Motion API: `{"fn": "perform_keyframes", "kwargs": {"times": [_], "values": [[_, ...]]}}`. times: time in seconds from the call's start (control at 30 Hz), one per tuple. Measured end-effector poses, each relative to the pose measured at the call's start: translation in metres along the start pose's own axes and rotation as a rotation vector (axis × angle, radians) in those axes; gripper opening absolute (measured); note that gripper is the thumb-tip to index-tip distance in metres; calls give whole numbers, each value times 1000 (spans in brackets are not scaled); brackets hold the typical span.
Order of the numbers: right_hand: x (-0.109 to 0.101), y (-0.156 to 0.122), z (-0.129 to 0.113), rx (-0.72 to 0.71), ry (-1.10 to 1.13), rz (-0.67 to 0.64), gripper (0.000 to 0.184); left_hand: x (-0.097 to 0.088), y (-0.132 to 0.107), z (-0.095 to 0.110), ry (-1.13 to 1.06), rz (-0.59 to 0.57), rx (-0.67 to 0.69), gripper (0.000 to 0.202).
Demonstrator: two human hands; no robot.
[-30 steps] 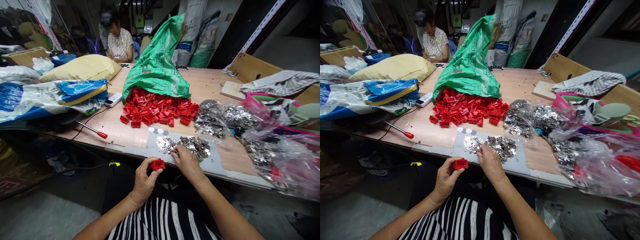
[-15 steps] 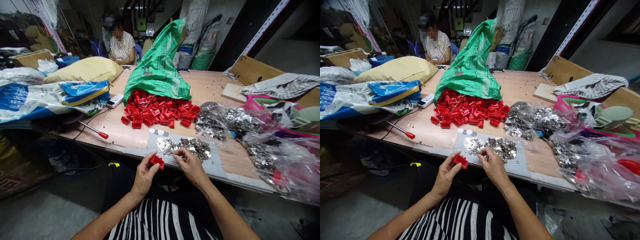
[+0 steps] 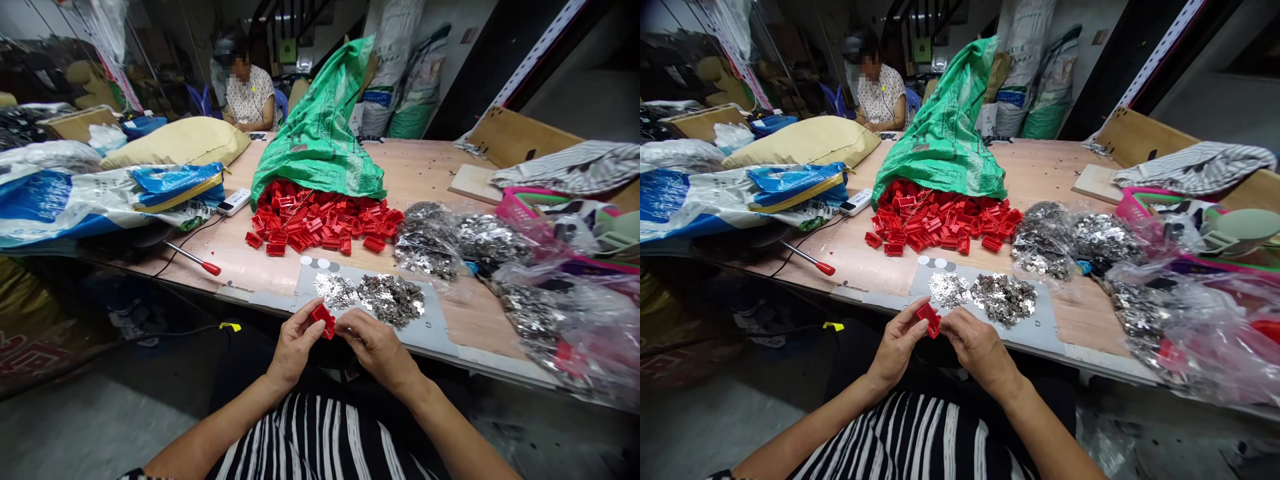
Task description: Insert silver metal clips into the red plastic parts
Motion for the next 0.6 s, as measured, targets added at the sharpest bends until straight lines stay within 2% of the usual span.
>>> {"fn": "perform_keyframes", "kwargs": {"times": [0.07, 0.2, 0.4, 0.5, 0.6], "values": [[1, -1, 1, -12, -71, -63, 27, 1, 1, 1, -4, -13, -2, 43], [0, -3, 3, -26, -142, -158, 29, 6, 1, 6, 39, -109, -5, 42], [-3, -1, 7, 16, 58, -165, 19, 8, 0, 7, 43, -135, -4, 40], [-5, -2, 12, 111, 100, -118, 10, 8, 0, 6, 19, -124, -10, 39], [-8, -5, 20, 276, 114, -52, 14, 7, 2, 7, 10, -122, -3, 39]]}}
Point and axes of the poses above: each hand's wrist, its own y-axis towards the middle knuckle, its own x-axis out of the palm, z = x × y, the point moved 5 cm from there along y, towards the middle knuckle, and after that the axes turned 13 degrees about x, right-handed, at the moved point
